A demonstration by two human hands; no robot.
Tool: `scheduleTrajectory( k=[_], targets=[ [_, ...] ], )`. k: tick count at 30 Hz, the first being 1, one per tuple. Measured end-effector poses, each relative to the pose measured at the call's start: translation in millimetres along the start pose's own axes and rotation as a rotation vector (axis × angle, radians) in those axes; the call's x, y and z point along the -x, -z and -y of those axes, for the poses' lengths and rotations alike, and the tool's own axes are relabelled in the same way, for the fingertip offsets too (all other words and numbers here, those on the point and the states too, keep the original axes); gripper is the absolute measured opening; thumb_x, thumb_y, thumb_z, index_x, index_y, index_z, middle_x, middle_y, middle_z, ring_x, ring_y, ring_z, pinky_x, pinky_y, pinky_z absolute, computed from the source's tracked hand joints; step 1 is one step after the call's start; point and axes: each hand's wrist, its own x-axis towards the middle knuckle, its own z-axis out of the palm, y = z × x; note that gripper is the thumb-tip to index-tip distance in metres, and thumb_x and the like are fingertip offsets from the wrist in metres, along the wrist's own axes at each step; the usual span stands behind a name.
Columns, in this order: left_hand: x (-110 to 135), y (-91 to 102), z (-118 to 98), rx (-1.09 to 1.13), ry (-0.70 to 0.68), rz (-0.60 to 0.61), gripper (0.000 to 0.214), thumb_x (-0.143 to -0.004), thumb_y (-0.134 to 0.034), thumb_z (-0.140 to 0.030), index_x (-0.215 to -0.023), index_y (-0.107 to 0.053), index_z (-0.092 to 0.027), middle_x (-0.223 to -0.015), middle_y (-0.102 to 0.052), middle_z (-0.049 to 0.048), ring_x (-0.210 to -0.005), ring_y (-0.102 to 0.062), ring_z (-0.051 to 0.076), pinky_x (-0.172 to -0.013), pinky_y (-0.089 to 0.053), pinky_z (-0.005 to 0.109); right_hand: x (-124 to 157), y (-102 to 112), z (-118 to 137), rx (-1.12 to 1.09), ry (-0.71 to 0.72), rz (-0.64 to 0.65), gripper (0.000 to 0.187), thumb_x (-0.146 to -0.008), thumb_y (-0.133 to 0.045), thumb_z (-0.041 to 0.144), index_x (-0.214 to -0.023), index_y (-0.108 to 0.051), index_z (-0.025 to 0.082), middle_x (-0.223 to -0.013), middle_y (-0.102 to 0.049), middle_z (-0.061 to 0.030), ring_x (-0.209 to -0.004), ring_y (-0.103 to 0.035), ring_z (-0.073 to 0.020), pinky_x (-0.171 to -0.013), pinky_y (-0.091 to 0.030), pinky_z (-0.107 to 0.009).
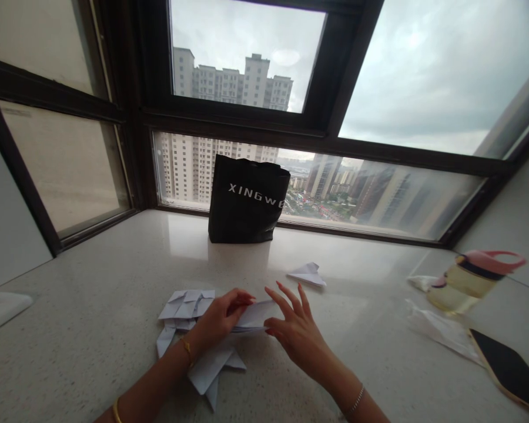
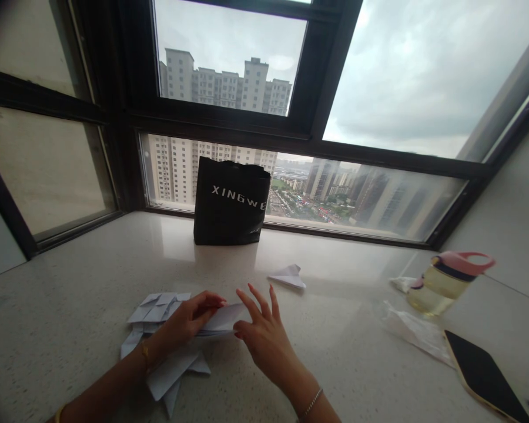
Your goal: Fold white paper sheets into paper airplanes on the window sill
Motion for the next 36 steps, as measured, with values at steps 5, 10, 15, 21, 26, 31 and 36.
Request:
scheduleTrajectory(
  k=[5,10,15,21,26,31,36],
  targets=[
    [6,-9.9,-13,-0.081,-0.03,0.159,0.019,-0.085,-0.041,-0.019,-0.099,-0.054,-0.018,-0.1,-0.064,0.0046,-0.097,-0.057,0.015,-0.087,-0.042,0.028,1,-6,3,-0.098,-0.092,0.075,0.011,-0.079,-0.056,0.018,-0.082,-0.063,0.026,-0.096,-0.061,-0.0011,-0.099,-0.051,-0.0191,-0.101,-0.019,-0.05],
    [7,-6.2,-10,-0.369,-0.033,0.162,0.029,-0.082,-0.05,-0.032,-0.108,-0.052,-0.018,-0.105,-0.061,0.0059,-0.097,-0.056,0.017,-0.085,-0.042,0.028,3,-9,-1,-0.203,-0.146,0.147,0.014,-0.084,-0.048,0.018,-0.084,-0.061,0.025,-0.079,-0.06,0.0,-0.08,-0.054,-0.0156,-0.092,-0.031,-0.04],
    [7,-6.7,-3,-0.697,-0.091,0.114,0.023,-0.086,-0.045,-0.029,-0.101,-0.056,-0.017,-0.096,-0.063,0.0067,-0.089,-0.057,0.018,-0.079,-0.043,0.028,5,-11,-2,-0.297,-0.177,0.103,0.016,-0.085,-0.045,0.022,-0.096,-0.056,0.022,-0.088,-0.06,-0.0047,-0.083,-0.054,-0.018,-0.078,-0.04,-0.033],
    [5,-9.3,-5,-0.95,-0.196,0.142,0.015,-0.085,-0.047,-0.025,-0.093,-0.057,-0.017,-0.082,-0.063,0.0038,-0.076,-0.058,0.018,-0.069,-0.043,0.027,6,-13,-3,-0.323,-0.211,0.093,0.029,-0.087,-0.042,0.026,-0.115,-0.05,0.023,-0.089,-0.062,-0.005,-0.082,-0.055,-0.0177,-0.077,-0.039,-0.032],
    [5,-8.6,-6,-1.136,-0.204,0.132,0.021,-0.088,-0.041,-0.03,-0.08,-0.055,-0.016,-0.068,-0.061,0.0034,-0.063,-0.058,0.018,-0.058,-0.041,0.026,2,-11,-1,-0.253,-0.211,0.102,0.024,-0.089,-0.041,0.026,-0.102,-0.06,0.025,-0.082,-0.063,-0.0034,-0.077,-0.054,-0.0166,-0.073,-0.038,-0.031],
    [5,-6.6,-5,-1.207,-0.205,0.128,0.023,-0.089,-0.039,-0.031,-0.077,-0.053,-0.016,-0.065,-0.061,0.0043,-0.058,-0.06,0.019,-0.051,-0.038,0.024,2,-13,0,-0.243,-0.217,0.119,0.024,-0.089,-0.041,0.024,-0.105,-0.059,0.025,-0.082,-0.063,-0.003,-0.078,-0.054,-0.0171,-0.072,-0.037,-0.03],
    [5,-6.7,-2,-1.196,-0.235,0.12,0.029,-0.09,-0.035,-0.033,-0.075,-0.052,-0.015,-0.062,-0.061,0.0055,-0.058,-0.061,0.02,-0.051,-0.039,0.025,2,-12,-2,-0.27,-0.241,0.137,0.025,-0.088,-0.041,0.022,-0.105,-0.059,0.025,-0.085,-0.063,-0.0037,-0.079,-0.054,-0.0171,-0.073,-0.038,-0.031]
  ],
)
